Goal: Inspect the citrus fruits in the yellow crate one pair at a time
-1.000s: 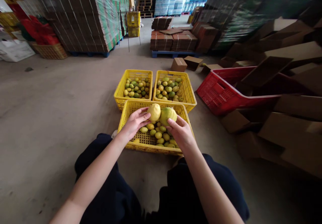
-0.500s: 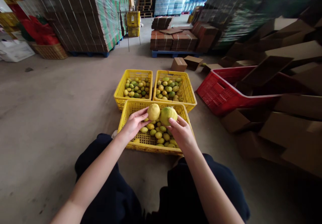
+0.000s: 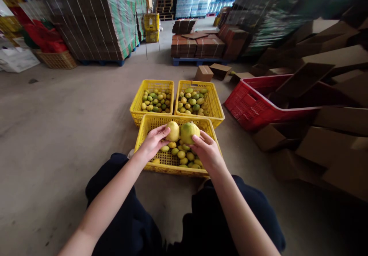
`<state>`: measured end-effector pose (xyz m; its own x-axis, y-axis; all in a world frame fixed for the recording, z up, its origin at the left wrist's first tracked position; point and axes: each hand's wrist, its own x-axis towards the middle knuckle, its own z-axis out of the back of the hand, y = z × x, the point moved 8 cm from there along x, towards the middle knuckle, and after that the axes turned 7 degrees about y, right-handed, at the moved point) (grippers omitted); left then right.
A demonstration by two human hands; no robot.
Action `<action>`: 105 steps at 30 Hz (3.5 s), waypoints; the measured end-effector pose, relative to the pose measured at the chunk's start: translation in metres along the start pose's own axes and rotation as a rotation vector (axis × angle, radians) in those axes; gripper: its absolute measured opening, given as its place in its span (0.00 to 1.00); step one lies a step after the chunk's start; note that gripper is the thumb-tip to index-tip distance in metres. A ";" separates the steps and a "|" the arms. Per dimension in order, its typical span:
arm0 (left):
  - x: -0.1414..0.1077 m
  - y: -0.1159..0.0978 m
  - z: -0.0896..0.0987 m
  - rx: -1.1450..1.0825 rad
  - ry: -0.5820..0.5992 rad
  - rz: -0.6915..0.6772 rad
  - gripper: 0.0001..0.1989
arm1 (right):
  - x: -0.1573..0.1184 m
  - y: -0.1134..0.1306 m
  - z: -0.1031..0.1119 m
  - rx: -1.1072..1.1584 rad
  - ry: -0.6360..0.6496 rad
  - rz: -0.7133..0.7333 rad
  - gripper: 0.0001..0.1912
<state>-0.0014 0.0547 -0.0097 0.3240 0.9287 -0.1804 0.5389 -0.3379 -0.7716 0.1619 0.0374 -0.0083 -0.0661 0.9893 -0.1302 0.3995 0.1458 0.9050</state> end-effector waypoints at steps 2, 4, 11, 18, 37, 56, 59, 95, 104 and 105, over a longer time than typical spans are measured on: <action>0.000 0.002 0.002 -0.004 -0.025 0.002 0.15 | 0.000 -0.001 0.004 0.037 -0.041 -0.016 0.20; 0.000 0.004 0.006 -0.015 -0.054 0.004 0.14 | 0.001 -0.003 0.005 0.074 -0.058 -0.034 0.19; 0.002 0.005 0.007 -0.001 -0.060 0.027 0.14 | 0.003 -0.003 0.006 0.064 -0.044 -0.028 0.18; 0.001 0.005 0.000 0.048 0.002 0.030 0.12 | 0.003 -0.005 -0.004 0.018 0.068 -0.007 0.17; 0.002 -0.002 0.010 0.003 -0.082 0.038 0.06 | 0.007 -0.007 0.007 0.184 -0.008 -0.055 0.16; -0.006 0.014 -0.003 0.442 0.031 0.236 0.26 | 0.003 -0.020 -0.022 0.101 0.200 -0.176 0.22; -0.005 0.022 -0.003 0.446 0.064 0.310 0.34 | 0.002 -0.027 -0.026 0.095 0.234 -0.271 0.23; -0.023 -0.026 -0.018 0.539 -0.040 -0.380 0.28 | -0.020 0.039 -0.004 -0.708 -0.166 0.566 0.27; -0.015 -0.023 -0.008 0.430 -0.084 -0.334 0.26 | -0.020 0.039 -0.009 -0.567 -0.109 0.571 0.30; -0.014 -0.022 -0.007 0.378 -0.092 -0.311 0.24 | -0.019 0.039 -0.009 -0.511 -0.098 0.547 0.30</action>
<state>-0.0126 0.0485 0.0139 0.1136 0.9921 0.0538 0.2738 0.0208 -0.9616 0.1707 0.0242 0.0325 0.1110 0.9193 0.3777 -0.1232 -0.3644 0.9231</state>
